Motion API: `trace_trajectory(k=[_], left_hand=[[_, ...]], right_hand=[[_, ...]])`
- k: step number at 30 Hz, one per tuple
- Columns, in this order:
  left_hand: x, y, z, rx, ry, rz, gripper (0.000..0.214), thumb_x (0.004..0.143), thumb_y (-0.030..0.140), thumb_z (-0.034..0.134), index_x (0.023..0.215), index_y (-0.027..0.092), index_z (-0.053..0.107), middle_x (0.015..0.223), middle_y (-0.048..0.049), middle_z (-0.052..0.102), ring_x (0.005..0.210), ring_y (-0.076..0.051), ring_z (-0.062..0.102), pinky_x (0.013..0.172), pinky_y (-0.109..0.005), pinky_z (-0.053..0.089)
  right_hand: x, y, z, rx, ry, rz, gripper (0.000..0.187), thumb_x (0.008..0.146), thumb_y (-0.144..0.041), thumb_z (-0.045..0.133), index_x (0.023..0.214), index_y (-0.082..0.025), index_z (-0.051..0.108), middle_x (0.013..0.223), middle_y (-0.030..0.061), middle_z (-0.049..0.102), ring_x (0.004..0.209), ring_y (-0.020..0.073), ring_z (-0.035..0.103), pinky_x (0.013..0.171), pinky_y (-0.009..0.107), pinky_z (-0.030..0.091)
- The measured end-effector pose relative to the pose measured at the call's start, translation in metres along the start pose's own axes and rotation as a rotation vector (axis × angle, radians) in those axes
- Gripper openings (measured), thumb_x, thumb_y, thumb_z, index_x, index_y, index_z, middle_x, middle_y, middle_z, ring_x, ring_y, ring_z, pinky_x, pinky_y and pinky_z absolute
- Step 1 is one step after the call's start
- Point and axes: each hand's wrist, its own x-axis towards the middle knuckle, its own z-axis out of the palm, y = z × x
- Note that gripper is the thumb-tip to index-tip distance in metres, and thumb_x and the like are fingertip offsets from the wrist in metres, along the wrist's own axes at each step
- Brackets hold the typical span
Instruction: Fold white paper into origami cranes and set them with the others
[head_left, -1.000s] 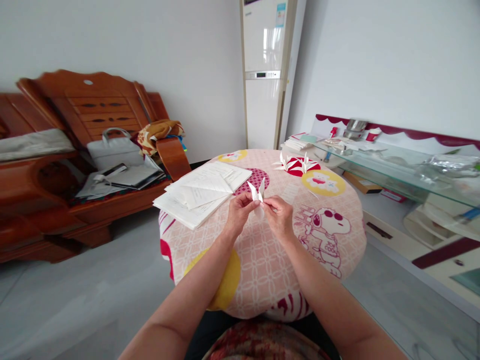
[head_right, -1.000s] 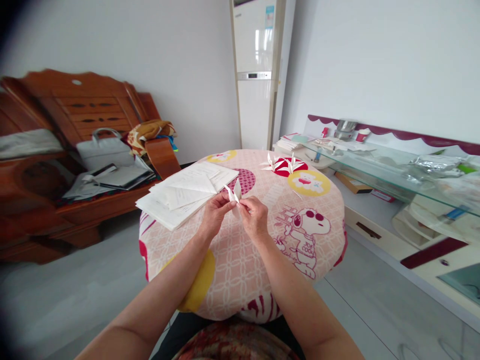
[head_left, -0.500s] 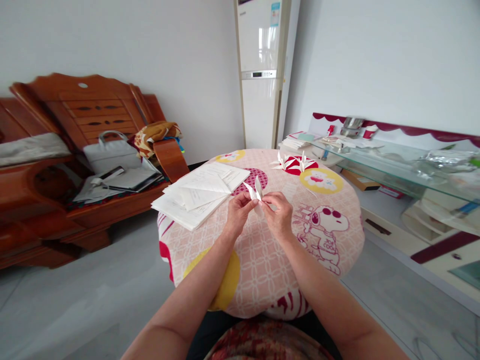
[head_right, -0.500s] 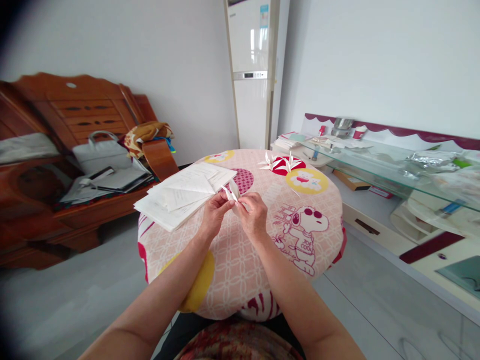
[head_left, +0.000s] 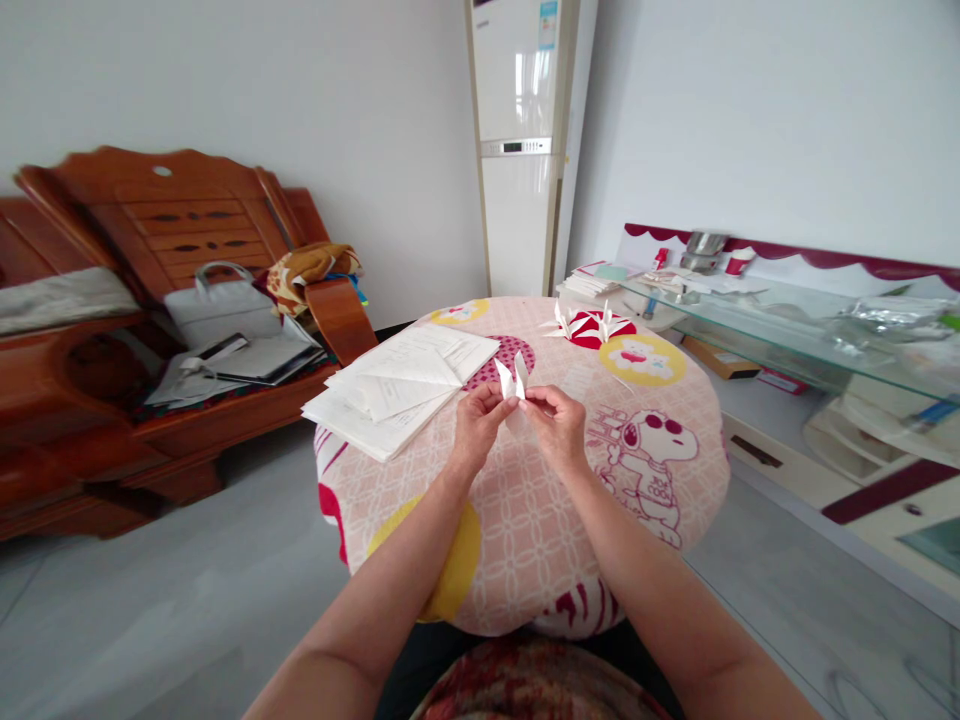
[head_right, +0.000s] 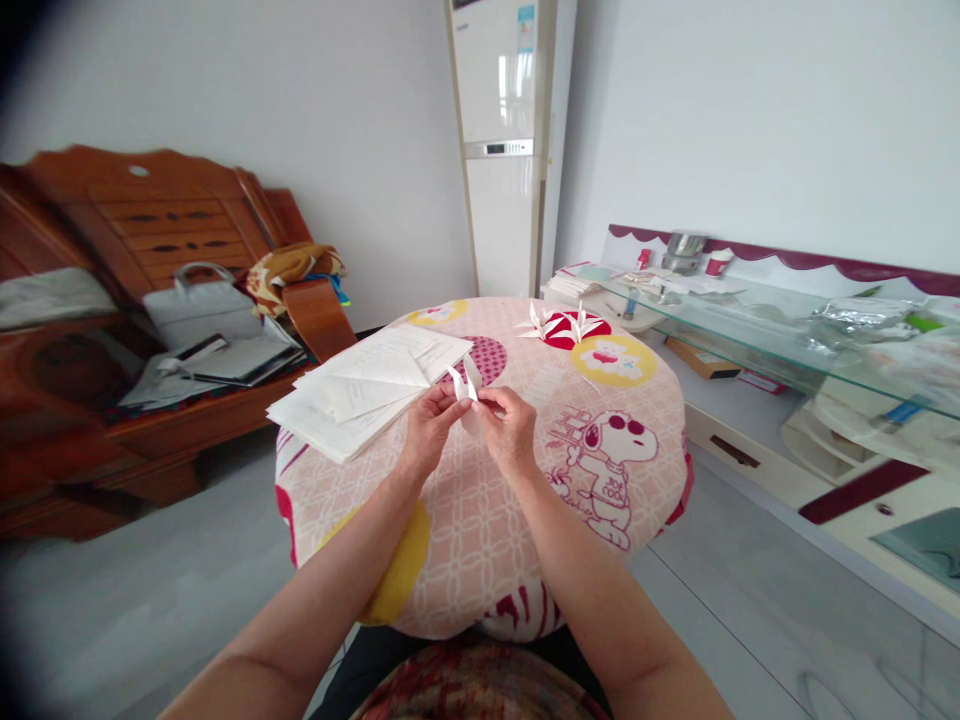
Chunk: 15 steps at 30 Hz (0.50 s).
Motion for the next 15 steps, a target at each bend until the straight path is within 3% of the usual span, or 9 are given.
trace_trajectory(k=[7,15], left_hand=[[-0.0007,-0.0044,0.0031,0.080,0.062,0.035,0.034,0.070,0.038,0.083,0.087,0.015,0.065,0.069,-0.0002,0.069,0.056,-0.011,0.058,0.054,-0.020,0.040],[-0.0011,-0.0042,0.0020,0.067,0.037,0.026,0.033,0.072,0.038,0.082,0.087,0.015,0.063,0.067,0.0015,0.066,0.057,-0.010,0.057,0.057,-0.020,0.041]], right_hand=[[0.0021,0.0015,0.0022,0.094,0.043,0.085,0.017,0.072,-0.031,0.072,0.084,-0.019,0.072,0.082,0.0051,0.075,0.075,0.0206,0.069,0.071,0.033,0.056],[-0.0009,-0.0006,0.0009,0.062,0.029,0.047,0.015,0.076,-0.029,0.069,0.085,-0.018,0.073,0.080,0.0043,0.074,0.073,0.0194,0.069,0.070,0.031,0.055]])
